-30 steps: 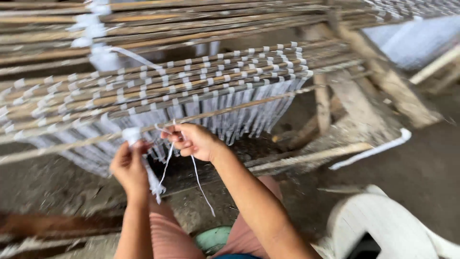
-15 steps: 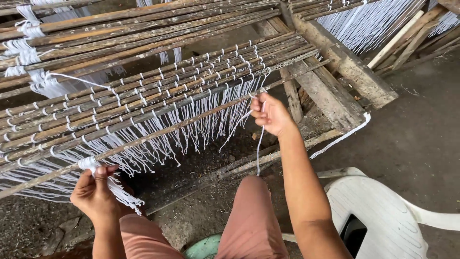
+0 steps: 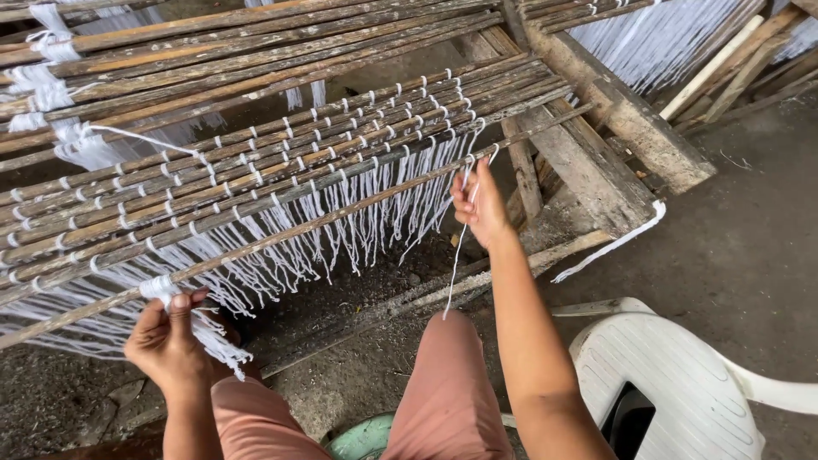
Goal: A person is manually threading and organizing white cotton wicks through a wooden frame as part of the candle-making process.
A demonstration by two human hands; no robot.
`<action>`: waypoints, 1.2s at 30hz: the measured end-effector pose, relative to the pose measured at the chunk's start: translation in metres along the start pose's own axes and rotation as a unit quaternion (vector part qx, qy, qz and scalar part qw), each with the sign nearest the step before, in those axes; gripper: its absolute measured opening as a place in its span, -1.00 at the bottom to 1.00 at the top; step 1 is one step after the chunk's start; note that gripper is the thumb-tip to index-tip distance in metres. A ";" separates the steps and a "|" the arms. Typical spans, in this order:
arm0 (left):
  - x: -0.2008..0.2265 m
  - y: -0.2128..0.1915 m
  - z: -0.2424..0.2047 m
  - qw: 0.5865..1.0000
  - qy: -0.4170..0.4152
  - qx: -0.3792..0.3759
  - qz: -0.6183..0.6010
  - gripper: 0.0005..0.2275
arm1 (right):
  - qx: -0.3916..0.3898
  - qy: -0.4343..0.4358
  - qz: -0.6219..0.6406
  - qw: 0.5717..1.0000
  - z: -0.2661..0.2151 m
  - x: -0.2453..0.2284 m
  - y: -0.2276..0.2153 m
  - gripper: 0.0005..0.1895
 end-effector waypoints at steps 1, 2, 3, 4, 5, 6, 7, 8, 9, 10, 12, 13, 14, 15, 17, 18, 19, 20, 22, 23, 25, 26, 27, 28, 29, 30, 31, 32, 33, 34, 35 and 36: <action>0.006 0.012 -0.001 1.000 0.001 0.005 0.001 -0.97 | -0.005 0.001 0.000 1.000 -0.004 0.026 -0.003 -0.40; 0.013 0.016 -0.003 0.999 -0.011 0.031 0.033 -0.97 | 0.037 -0.053 -0.048 0.997 -0.006 0.051 -0.004 -0.44; 0.020 0.020 -0.005 0.996 -0.024 0.057 0.065 -0.92 | 0.079 -0.107 -0.094 0.987 -0.010 0.077 -0.003 -0.45; 0.010 0.018 -0.003 0.994 -0.020 0.078 0.076 -0.92 | 0.059 -0.098 -0.086 0.990 -0.014 0.137 -0.027 -0.45; -0.001 0.016 0.000 0.993 -0.017 0.087 0.074 -0.96 | 0.139 -0.037 -0.164 0.976 -0.019 0.191 -0.053 -0.42; -0.011 0.011 0.003 0.992 -0.013 0.098 0.072 -0.98 | 0.212 0.021 -0.243 0.946 -0.018 0.239 -0.073 -0.32; -0.006 0.010 0.001 0.989 -0.009 0.121 0.084 -0.98 | 0.188 0.028 -0.240 0.952 -0.035 0.298 -0.082 -0.32; -0.004 0.015 0.001 0.992 -0.008 0.113 0.058 -0.98 | 0.148 0.097 -0.275 0.945 -0.045 0.351 -0.096 -0.39; -0.003 0.020 0.003 0.994 -0.006 0.105 0.033 -0.97 | 0.108 0.164 -0.310 0.930 -0.046 0.400 -0.108 -0.46; 0.006 0.021 0.000 0.992 -0.001 0.120 0.036 -0.97 | 0.092 0.163 -0.312 0.931 -0.061 0.384 -0.068 -0.46; 0.021 0.032 -0.006 0.996 0.001 0.085 -0.011 -0.94 | -0.192 0.316 -0.350 0.861 -0.102 0.360 0.011 -0.55; 0.020 0.027 -0.007 0.995 0.004 0.094 -0.008 -0.94 | -0.201 0.316 -0.352 0.858 -0.099 0.334 0.060 -0.55; 0.018 0.025 -0.008 0.996 -0.007 0.081 -0.026 -0.94 | -0.255 0.199 -0.299 0.898 -0.096 0.300 0.115 -0.70; 0.015 0.024 -0.010 0.997 -0.019 0.068 -0.044 -0.92 | -0.302 0.080 -0.240 0.919 -0.094 0.260 0.170 -0.79; 0.021 0.024 -0.014 0.997 -0.019 0.064 -0.047 -0.92 | -0.264 -0.029 -0.185 0.946 -0.087 0.218 0.231 -0.84; 0.024 0.026 -0.014 0.997 -0.016 0.055 -0.054 -0.91 | -0.218 -0.142 -0.128 0.957 -0.082 0.191 0.259 -0.85; 0.024 0.026 -0.016 0.997 -0.016 0.058 -0.053 -0.91 | -0.220 -0.140 -0.127 0.957 -0.084 0.173 0.276 -0.85; 0.025 0.026 -0.016 0.997 -0.017 0.053 -0.061 -0.91 | -0.216 -0.154 -0.101 0.959 -0.085 0.153 0.293 -0.83; 0.027 0.026 -0.017 0.996 -0.016 0.051 -0.067 -0.90 | -0.214 -0.167 -0.073 0.960 -0.084 0.138 0.313 -0.79; 0.026 0.026 -0.017 0.996 -0.028 0.045 -0.070 -0.90 | -0.210 -0.152 -0.052 0.964 -0.082 0.143 0.315 -0.81; 0.025 0.026 -0.016 0.996 -0.039 0.039 -0.074 -0.90 | -0.207 -0.139 -0.031 0.968 -0.074 0.148 0.316 -0.83; 0.024 0.025 -0.016 0.995 -0.042 0.042 -0.080 -0.90 | -0.193 -0.154 -0.052 0.968 -0.070 0.148 0.312 -0.86; 0.022 0.025 -0.016 0.994 -0.045 0.045 -0.086 -0.89 | -0.179 -0.168 -0.074 0.966 -0.065 0.149 0.308 -0.89; 0.022 0.025 -0.016 0.994 -0.046 0.046 -0.086 -0.89 | -0.180 -0.168 -0.074 0.966 -0.064 0.153 0.304 -0.89; 0.023 0.025 -0.016 0.994 -0.046 0.049 -0.088 -0.89 | -0.155 -0.132 -0.038 0.978 -0.062 0.159 0.298 -0.90; 0.023 0.025 -0.016 0.994 -0.046 0.051 -0.088 -0.89 | -0.130 -0.096 -0.001 0.987 -0.060 0.165 0.293 -0.91; 0.028 0.027 -0.016 0.994 -0.047 0.051 -0.088 -0.89 | -0.129 -0.095 -0.002 0.987 -0.064 0.154 0.293 -0.91; 0.034 0.028 -0.016 0.995 -0.037 0.054 -0.069 -0.89 | -0.142 -0.074 0.069 0.985 -0.068 0.142 0.295 -0.92; 0.040 0.029 -0.017 0.997 -0.027 0.057 -0.050 -0.89 | -0.155 -0.052 0.139 0.977 -0.072 0.131 0.297 -0.93; 0.038 0.029 -0.016 0.997 -0.027 0.057 -0.051 -0.89 | -0.155 -0.053 0.139 0.977 -0.072 0.130 0.294 -0.93; 0.037 0.028 -0.015 0.996 -0.028 0.065 -0.054 -0.89 | -0.202 -0.017 0.196 0.959 -0.074 0.130 0.295 -0.91; 0.035 0.028 -0.014 0.995 -0.030 0.073 -0.057 -0.88 | -0.248 0.018 0.252 0.935 -0.075 0.130 0.295 -0.89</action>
Point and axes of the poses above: each hand's wrist, its own z-axis towards the middle knuckle, its own y-axis out of the palm, x = y × z, the point moved 3 cm from there along z, towards the middle knuckle, and after that the axes turned 8 degrees about -y, right-handed, at the moved point
